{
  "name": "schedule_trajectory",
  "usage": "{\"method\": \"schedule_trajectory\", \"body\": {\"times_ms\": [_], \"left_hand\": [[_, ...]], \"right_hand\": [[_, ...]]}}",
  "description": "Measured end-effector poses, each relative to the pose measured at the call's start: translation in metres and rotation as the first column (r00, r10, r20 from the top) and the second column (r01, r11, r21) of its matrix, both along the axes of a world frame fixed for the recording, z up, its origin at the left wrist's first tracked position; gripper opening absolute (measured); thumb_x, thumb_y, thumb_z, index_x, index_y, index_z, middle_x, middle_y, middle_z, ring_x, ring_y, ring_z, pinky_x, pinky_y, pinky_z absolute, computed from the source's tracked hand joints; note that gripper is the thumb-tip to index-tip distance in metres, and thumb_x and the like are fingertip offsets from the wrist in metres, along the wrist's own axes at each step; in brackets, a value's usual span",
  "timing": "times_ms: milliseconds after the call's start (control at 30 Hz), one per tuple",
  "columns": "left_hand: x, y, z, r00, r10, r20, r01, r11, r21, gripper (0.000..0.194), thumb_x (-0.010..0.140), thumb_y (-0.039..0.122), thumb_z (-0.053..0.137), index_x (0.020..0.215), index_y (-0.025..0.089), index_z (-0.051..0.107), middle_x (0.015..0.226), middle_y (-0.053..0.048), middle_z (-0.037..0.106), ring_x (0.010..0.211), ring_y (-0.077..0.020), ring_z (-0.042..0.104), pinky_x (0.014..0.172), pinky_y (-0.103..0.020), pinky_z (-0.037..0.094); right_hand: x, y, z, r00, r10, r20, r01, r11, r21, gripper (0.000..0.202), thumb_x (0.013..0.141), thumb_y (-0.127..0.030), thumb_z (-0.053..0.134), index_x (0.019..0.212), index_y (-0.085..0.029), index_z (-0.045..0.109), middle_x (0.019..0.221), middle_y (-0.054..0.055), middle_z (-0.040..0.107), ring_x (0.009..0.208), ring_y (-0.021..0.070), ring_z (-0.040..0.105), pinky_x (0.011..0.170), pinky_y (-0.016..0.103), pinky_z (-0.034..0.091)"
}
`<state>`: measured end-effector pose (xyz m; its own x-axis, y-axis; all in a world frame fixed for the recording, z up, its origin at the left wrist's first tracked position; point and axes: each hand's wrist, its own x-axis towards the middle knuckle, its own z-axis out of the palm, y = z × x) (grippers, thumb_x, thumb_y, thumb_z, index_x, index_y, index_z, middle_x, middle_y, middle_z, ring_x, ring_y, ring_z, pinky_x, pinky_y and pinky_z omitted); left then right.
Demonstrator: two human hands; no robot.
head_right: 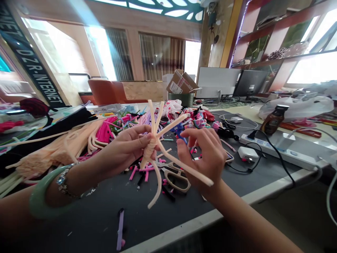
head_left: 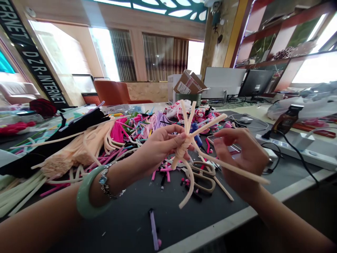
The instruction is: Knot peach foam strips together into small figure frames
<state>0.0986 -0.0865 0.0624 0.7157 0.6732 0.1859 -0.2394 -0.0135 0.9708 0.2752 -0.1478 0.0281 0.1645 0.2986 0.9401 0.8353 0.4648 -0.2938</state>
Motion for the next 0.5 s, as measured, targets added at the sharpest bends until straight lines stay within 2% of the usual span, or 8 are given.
{"method": "schedule_trajectory", "body": {"times_ms": [33,100,200,300,500], "left_hand": [[0.0005,0.0000,-0.0011,1.000,0.003,-0.008,-0.003,1.000,-0.004,0.014,0.082,0.026,0.061,0.087,0.016,0.053,0.074,-0.001,0.066,0.062,-0.0101,0.063,0.061,-0.022,0.051],[0.0015,0.0001,-0.0038,1.000,0.003,-0.028,-0.004,1.000,-0.008,0.017,0.081,0.028,0.062,0.087,0.016,0.052,0.074,0.000,0.066,0.063,-0.0103,0.063,0.062,-0.023,0.051],[0.0021,0.0004,-0.0077,0.998,-0.012,-0.064,0.013,1.000,0.003,0.018,0.081,0.029,0.063,0.086,0.016,0.052,0.074,-0.001,0.066,0.064,-0.0097,0.063,0.064,-0.023,0.051],[0.0018,0.0008,-0.0096,0.993,-0.031,-0.110,0.034,0.999,0.024,0.018,0.081,0.030,0.063,0.084,0.015,0.052,0.075,-0.001,0.067,0.063,-0.0089,0.063,0.062,-0.021,0.050],[0.0000,0.0009,-0.0102,0.991,-0.056,-0.125,0.060,0.998,0.027,0.020,0.078,0.028,0.066,0.083,0.014,0.053,0.071,0.000,0.065,0.061,-0.0082,0.063,0.056,-0.017,0.048]], "right_hand": [[0.0004,-0.0004,0.0020,0.992,0.101,-0.076,-0.109,0.988,-0.111,0.007,0.079,-0.021,0.059,0.085,-0.023,0.062,0.069,0.000,0.057,0.063,0.0143,0.049,0.063,0.031,0.041],[0.0015,-0.0005,0.0054,0.932,0.280,-0.232,-0.340,0.896,-0.286,0.008,0.082,-0.027,0.058,0.086,-0.023,0.064,0.074,0.001,0.060,0.065,0.0138,0.052,0.059,0.029,0.041],[0.0028,0.0012,0.0077,0.797,0.443,-0.412,-0.583,0.743,-0.328,0.010,0.077,-0.031,0.066,0.082,-0.022,0.067,0.080,0.002,0.065,0.067,0.0135,0.056,0.056,0.026,0.043],[0.0028,0.0032,0.0069,0.717,0.507,-0.479,-0.675,0.675,-0.297,0.007,0.073,-0.027,0.071,0.078,-0.022,0.069,0.082,0.000,0.067,0.068,0.0123,0.058,0.058,0.025,0.045],[0.0024,0.0044,0.0046,0.709,0.510,-0.487,-0.694,0.626,-0.356,0.004,0.072,-0.025,0.071,0.074,-0.021,0.071,0.079,0.001,0.068,0.068,0.0141,0.061,0.060,0.026,0.049]]}}
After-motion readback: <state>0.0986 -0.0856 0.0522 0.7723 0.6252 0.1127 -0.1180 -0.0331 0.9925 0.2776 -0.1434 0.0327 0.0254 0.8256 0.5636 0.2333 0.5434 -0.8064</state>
